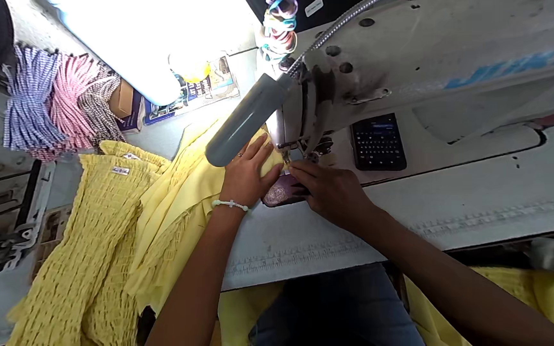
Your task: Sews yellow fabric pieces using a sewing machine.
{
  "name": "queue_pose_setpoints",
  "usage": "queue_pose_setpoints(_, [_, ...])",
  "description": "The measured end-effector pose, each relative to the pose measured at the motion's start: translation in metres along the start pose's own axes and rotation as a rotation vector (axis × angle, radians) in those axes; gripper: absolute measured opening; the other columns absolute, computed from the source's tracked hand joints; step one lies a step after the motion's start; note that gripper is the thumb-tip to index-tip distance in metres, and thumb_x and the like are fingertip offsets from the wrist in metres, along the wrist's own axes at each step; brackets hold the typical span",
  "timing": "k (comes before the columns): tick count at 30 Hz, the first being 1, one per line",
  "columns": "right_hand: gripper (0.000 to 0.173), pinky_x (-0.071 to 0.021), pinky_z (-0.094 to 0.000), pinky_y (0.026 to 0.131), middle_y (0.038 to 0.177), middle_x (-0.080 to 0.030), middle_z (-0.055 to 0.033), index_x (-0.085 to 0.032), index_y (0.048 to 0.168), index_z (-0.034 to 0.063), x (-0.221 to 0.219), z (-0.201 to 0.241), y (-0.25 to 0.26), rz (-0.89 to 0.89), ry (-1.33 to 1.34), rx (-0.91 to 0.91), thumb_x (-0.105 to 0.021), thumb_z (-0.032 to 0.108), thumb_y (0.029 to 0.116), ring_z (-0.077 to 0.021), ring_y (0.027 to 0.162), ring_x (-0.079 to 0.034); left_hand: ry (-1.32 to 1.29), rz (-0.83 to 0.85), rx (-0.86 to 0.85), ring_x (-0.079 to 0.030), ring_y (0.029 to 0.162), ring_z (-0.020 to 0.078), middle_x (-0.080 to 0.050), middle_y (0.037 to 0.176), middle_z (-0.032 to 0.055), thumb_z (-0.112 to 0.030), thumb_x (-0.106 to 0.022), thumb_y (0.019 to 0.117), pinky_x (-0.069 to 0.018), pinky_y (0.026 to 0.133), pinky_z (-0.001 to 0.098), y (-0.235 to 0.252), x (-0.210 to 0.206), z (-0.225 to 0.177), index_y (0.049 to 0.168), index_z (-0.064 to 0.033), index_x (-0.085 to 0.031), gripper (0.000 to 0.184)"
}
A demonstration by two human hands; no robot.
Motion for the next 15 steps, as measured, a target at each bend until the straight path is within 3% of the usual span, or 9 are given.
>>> queue_pose_setpoints(2, [0.036,-0.0563,-0.0453,0.055,0.120,-0.073,-0.0128,-0.075,0.117,0.0020,-0.002,-0.003,0.002,0.022,-0.005,-0.016,-0.077,0.003,0.0809,-0.0299,0.072,-0.072,0.009,0.026,0.029,-0.057,0.132,0.0399,-0.059,0.145,0.0159,-0.035,-0.065,0.0990,-0.0206,0.109,0.0793,0.002,-0.001,0.001,0.132,-0.0050,-0.067,0.045])
queue_pose_setpoints(8, [0.036,-0.0553,-0.0453,0.054,0.123,-0.072,-0.0129,-0.076,0.116,0.0031,-0.003,-0.004,0.002,0.003,-0.034,-0.051,-0.078,0.003,0.0809,-0.0313,0.074,-0.072,-0.010,0.068,0.063,-0.052,0.136,0.0419,-0.056,0.148,0.0159,-0.032,-0.062,0.1015,-0.0179,0.108,0.0809,0.002,0.000,0.000,0.136,-0.0047,-0.064,0.044])
queue_pose_setpoints(10, [0.034,-0.0548,-0.0445,0.054,0.122,-0.073,-0.0130,-0.077,0.114,0.0030,-0.002,-0.005,0.003,-0.007,-0.044,-0.044,-0.079,0.004,0.0805,-0.0310,0.072,-0.071,0.022,0.023,-0.100,-0.057,0.131,0.0404,-0.064,0.139,0.0148,-0.028,-0.062,0.0998,-0.0225,0.107,0.0798,-0.001,0.008,-0.009,0.126,-0.0052,-0.071,0.036])
queue_pose_setpoints(12, [0.032,-0.0535,-0.0430,0.051,0.121,-0.073,-0.0127,-0.077,0.112,0.0030,-0.002,-0.006,0.003,-0.022,-0.050,-0.031,-0.080,0.005,0.0803,-0.0298,0.068,-0.070,0.037,0.030,-0.310,-0.057,0.134,0.0357,-0.070,0.131,0.0109,-0.026,-0.061,0.0989,-0.0254,0.114,0.0711,-0.005,0.013,-0.017,0.121,-0.0078,-0.074,0.032])
queue_pose_setpoints(14, [0.031,-0.0518,-0.0420,0.048,0.120,-0.073,-0.0130,-0.077,0.110,0.0024,-0.002,-0.006,0.003,-0.033,-0.051,-0.019,-0.079,0.003,0.0793,-0.0292,0.064,-0.068,0.071,0.104,-0.469,-0.059,0.133,0.0300,-0.070,0.131,0.0087,-0.032,-0.057,0.0994,-0.0384,0.113,0.0561,-0.008,0.010,-0.019,0.126,-0.0089,-0.073,0.038])
queue_pose_setpoints(15, [0.030,-0.0513,-0.0420,0.048,0.120,-0.073,-0.0134,-0.077,0.109,0.0019,-0.001,-0.005,0.004,-0.034,-0.056,-0.015,-0.080,0.003,0.0790,-0.0292,0.063,-0.068,0.081,0.140,-0.527,-0.060,0.132,0.0295,-0.069,0.133,0.0096,-0.035,-0.056,0.0996,-0.0413,0.112,0.0532,-0.008,0.008,-0.019,0.128,-0.0080,-0.072,0.042])
Point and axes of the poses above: each hand's wrist, its own y-axis towards the middle knuckle, its own x-axis out of the back of the hand, z = x × y, the point moved 10 cm from there along y, towards the middle knuckle
